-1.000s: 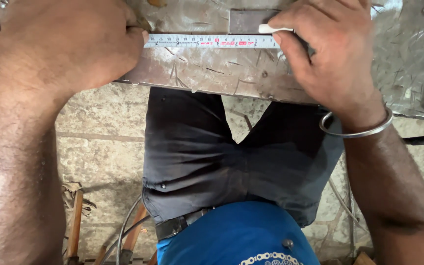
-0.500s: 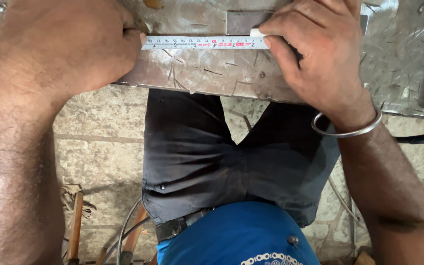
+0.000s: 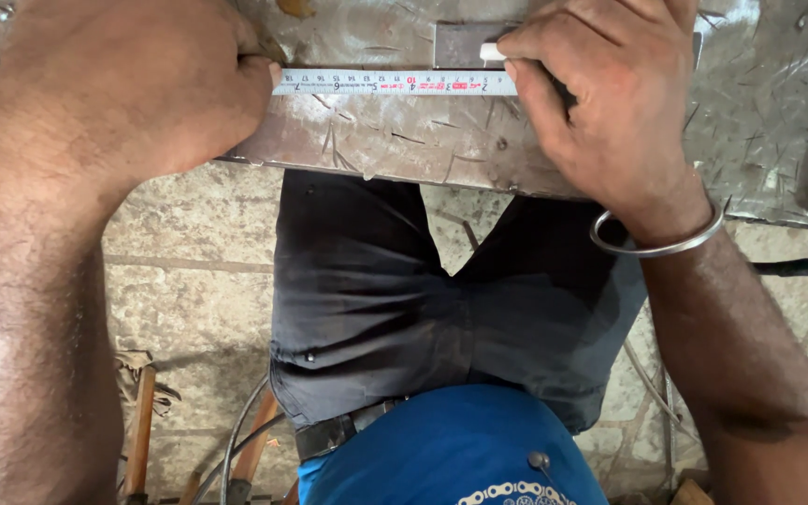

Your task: The person measures a metal sheet on a workbench using a tape measure and marks it with a white marker. They repeatedly measure different sections of the metal and make marks to indicate specific points.

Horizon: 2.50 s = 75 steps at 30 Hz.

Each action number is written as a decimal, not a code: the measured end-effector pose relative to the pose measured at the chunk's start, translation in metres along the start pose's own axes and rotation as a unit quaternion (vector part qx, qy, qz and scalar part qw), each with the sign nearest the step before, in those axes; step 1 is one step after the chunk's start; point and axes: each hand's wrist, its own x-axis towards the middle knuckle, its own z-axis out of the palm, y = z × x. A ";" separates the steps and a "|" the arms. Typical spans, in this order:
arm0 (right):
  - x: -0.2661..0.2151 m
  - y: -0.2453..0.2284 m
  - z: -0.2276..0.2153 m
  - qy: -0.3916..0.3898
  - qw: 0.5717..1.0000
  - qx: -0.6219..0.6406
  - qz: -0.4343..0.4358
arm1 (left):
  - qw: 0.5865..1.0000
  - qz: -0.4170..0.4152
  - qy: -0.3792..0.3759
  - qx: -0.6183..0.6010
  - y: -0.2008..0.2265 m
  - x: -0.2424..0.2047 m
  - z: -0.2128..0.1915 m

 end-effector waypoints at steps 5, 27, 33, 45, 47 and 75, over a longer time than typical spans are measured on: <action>-0.002 0.001 0.000 0.019 0.999 -0.026 0.024 | 0.992 -0.086 -0.046 -0.081 0.002 0.002 -0.001; -0.089 -0.105 -0.029 0.194 0.851 0.348 0.342 | 0.710 -0.051 0.159 -0.684 0.143 -0.026 -0.002; -0.076 -0.146 -0.012 0.186 0.820 0.426 0.333 | 0.523 -0.175 0.284 -0.784 0.251 -0.007 0.016; -0.109 -0.141 -0.025 0.205 0.725 0.514 0.410 | 0.567 -0.122 0.383 -0.719 0.296 -0.007 0.000; -0.099 -0.139 -0.039 0.174 0.702 0.533 0.440 | 0.567 -0.111 0.385 -0.720 0.290 -0.008 0.001; -0.118 -0.099 -0.058 0.042 0.937 0.151 0.313 | 0.593 -0.068 0.220 -0.772 0.251 -0.024 0.023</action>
